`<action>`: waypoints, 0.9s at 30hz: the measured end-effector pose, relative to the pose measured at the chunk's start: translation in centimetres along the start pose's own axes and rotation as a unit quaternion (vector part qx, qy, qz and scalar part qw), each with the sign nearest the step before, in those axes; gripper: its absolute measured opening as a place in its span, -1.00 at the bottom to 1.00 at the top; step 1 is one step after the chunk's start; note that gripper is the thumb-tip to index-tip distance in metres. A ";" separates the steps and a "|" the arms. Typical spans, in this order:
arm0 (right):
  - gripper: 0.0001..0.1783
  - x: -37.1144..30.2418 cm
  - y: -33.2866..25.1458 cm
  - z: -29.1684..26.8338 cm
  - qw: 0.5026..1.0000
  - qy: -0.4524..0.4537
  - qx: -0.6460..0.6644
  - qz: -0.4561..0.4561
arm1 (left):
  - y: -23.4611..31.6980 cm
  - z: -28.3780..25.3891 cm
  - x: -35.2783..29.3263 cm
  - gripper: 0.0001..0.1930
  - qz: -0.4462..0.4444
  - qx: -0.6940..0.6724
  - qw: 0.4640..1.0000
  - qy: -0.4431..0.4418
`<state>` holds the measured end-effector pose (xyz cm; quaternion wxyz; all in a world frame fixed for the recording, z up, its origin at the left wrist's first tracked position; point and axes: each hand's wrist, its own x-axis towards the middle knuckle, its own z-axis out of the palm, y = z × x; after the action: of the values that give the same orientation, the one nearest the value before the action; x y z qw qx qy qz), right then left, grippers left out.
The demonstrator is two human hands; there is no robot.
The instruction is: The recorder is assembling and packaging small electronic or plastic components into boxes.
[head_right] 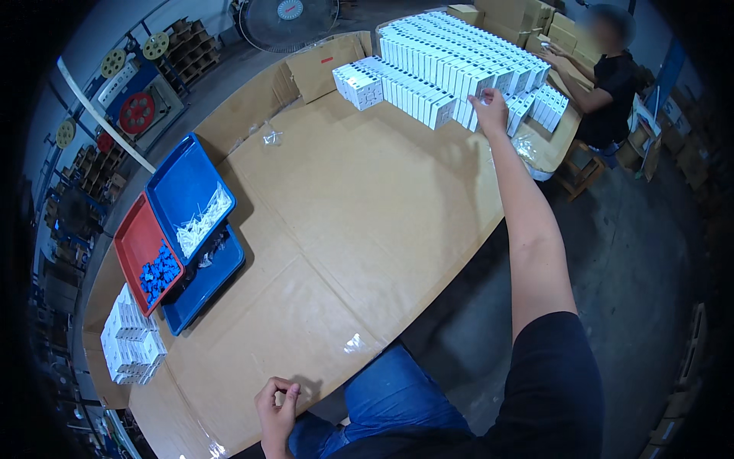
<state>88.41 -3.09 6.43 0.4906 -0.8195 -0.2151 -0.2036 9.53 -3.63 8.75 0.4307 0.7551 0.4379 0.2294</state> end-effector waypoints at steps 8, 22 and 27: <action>-0.47 0.9 3.0 -0.3 0.987 0.067 -0.008 -0.146 | -1.5 -0.6 -0.3 -0.80 0.039 -0.018 0.998 -0.054; -0.76 -39.4 -21.3 -9.6 0.883 -0.391 0.106 -0.239 | -9.7 -12.0 -2.2 -0.70 0.098 0.145 0.979 0.107; -0.77 -47.4 -29.0 -11.3 0.841 -0.449 0.179 -0.244 | -16.3 -18.8 -4.7 -0.70 0.064 0.228 0.950 0.203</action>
<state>31.91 -8.04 6.29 0.4129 -0.6400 -0.6377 0.1149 -14.05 4.77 4.89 0.1330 0.7971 0.5073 0.2994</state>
